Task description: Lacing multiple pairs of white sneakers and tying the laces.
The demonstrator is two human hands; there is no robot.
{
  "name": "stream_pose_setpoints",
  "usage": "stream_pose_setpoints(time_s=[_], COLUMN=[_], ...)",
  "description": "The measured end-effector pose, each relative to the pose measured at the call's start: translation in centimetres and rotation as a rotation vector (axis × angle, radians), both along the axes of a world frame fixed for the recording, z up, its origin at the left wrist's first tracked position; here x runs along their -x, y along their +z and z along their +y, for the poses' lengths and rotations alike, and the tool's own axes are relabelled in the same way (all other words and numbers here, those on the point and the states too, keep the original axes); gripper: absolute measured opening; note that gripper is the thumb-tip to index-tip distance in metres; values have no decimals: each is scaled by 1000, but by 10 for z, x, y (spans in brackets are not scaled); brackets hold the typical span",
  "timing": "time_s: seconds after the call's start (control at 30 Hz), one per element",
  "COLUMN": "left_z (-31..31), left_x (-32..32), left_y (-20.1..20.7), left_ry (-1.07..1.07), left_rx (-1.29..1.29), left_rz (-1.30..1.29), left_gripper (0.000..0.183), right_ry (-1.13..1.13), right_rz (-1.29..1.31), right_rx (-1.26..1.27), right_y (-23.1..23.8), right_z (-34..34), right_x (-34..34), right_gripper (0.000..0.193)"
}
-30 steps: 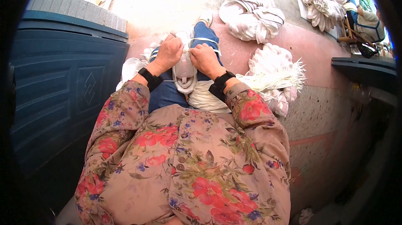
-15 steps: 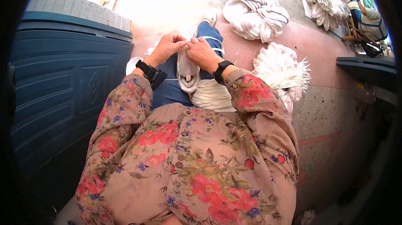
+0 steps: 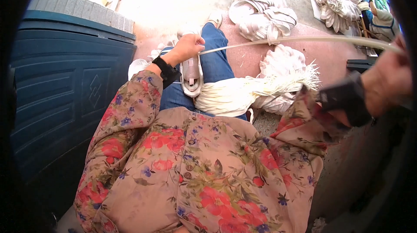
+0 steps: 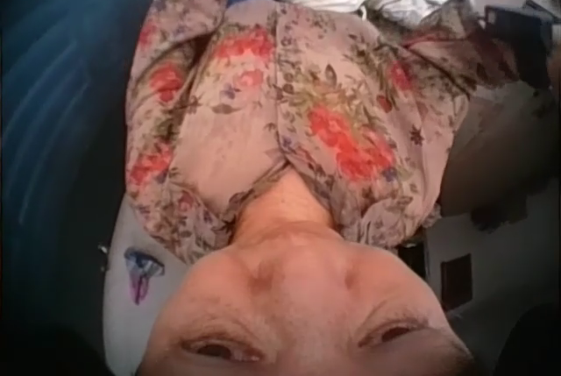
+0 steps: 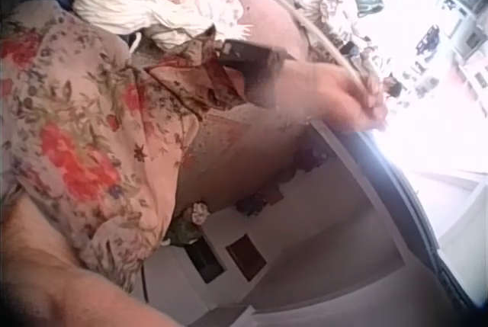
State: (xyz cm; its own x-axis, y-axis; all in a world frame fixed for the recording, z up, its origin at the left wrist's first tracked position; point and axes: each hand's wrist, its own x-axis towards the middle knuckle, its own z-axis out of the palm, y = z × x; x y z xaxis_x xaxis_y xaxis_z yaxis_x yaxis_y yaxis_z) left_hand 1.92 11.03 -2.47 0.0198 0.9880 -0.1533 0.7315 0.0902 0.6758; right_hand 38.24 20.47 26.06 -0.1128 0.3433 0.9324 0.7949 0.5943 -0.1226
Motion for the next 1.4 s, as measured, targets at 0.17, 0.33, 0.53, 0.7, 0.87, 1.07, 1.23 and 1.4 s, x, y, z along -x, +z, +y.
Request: stream_pose_setpoints(time_s=[0.17,0.33,0.53,0.7,0.87,1.07,1.23,1.4], left_z=[-22,-70,-77,-80,-78,-81,-85,-86], left_x=[31,27,10,17,15,16,18,20], left_y=[6,20,13,4,0,-1,-7,-8], left_ry=[256,318,297,311,341,395,374,370], left_rx=[-165,-8,15,23,7,1,-3,-48], left_rz=[-10,99,189,99,34,-22,4,-9], left_gripper=[20,25,30,27,28,31,32,29], right_ry=[692,632,452,538,537,511,637,488], right_rz=[1034,698,-180,-332,-405,-272,-141,-258], right_rx=[619,1583,1242,1416,1361,1253,1236,1191], right_y=[-58,-203,-297,-282,-271,-261,-283,-303], right_z=[-20,-53,-89,-108,-120,-114,-111,-117], right_x=[81,164,225,208,189,193,240,261], right_gripper=[15,16,28,30,26,22,19,19])
